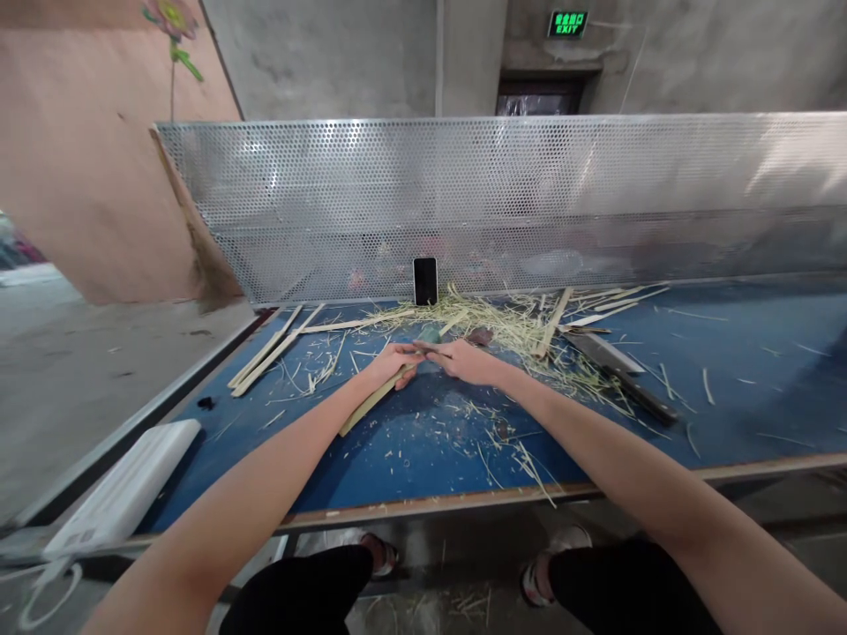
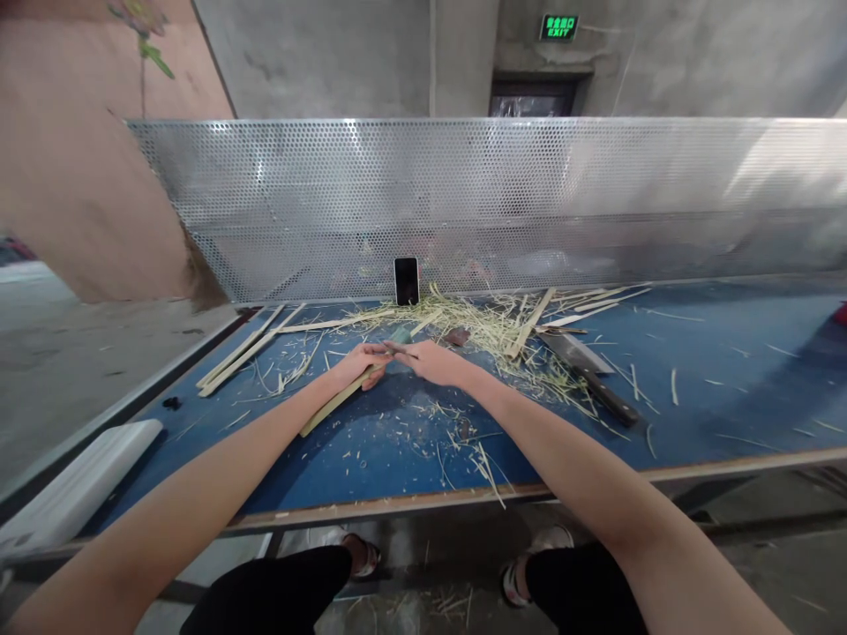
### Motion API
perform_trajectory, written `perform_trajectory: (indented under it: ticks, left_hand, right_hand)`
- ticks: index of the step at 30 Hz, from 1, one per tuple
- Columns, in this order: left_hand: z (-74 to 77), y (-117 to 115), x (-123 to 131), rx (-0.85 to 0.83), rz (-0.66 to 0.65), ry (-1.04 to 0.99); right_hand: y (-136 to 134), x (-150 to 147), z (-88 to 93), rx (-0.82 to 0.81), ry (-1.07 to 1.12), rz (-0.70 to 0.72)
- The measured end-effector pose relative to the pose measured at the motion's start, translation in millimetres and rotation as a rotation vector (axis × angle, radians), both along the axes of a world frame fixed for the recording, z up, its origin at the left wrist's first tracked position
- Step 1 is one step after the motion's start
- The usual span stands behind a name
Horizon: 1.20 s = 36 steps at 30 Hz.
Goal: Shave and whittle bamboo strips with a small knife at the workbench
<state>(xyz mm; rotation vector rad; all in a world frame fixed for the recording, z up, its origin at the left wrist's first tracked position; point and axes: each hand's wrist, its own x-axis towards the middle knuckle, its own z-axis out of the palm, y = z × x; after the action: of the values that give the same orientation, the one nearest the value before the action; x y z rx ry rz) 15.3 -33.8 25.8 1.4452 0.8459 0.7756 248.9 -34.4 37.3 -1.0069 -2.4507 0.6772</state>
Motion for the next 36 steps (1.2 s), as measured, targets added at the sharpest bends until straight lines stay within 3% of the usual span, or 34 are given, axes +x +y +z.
perform_trajectory:
  ticks: [3,9,11,13,17,19,22,27,29,31,34,36]
  left_hand:
    - [-0.3,0.7,-0.5,-0.008,0.005,-0.007]
    - [1.3,0.3,-3.1,0.003,-0.055,0.036]
    - [1.5,0.4,-3.7,0.002,-0.060,0.053]
    - [1.5,0.5,-4.0,-0.001,-0.054,0.057]
    - [0.6,0.5,-3.2,-0.001,-0.043,0.052]
    - [0.3,0.4,-2.5,0.009,-0.045,0.052]
    - [0.6,0.1,-2.1,0.011,-0.043,0.063]
    - [2.2,-0.4,-3.0,-0.024,-0.024,0.079]
    - [2.0,-0.4,-3.1,-0.024,-0.025,0.080]
    - [1.0,0.1,-2.7,-0.022,-0.027,0.071]
    - [-1.1,1.5,-1.2,-0.020,-0.015,0.039]
    - [-1.7,2.4,-0.4,-0.026,-0.003,0.019]
  right_hand:
    - [-1.4,-2.0,2.1,0.033,-0.012,-0.006]
    - [29.5,22.9,1.9,0.144,0.001,-0.458]
    - [33.7,26.3,0.8,0.131,0.002,-0.529]
    - [30.9,23.6,-0.2,0.122,0.024,-0.472]
    - [11.7,8.9,0.7,0.075,0.041,-0.088]
    - [3.7,3.6,2.8,0.045,0.010,0.023]
    - [3.1,3.5,5.6,0.089,0.004,-0.026]
    - [20.1,14.3,4.8,0.185,-0.037,-0.406]
    - [22.0,15.2,3.8,0.207,-0.064,-0.469]
    - [18.3,12.4,2.9,0.207,-0.058,-0.404]
    - [8.9,5.1,1.4,0.162,-0.031,-0.145]
    - [6.2,1.9,-0.1,0.152,-0.031,-0.058]
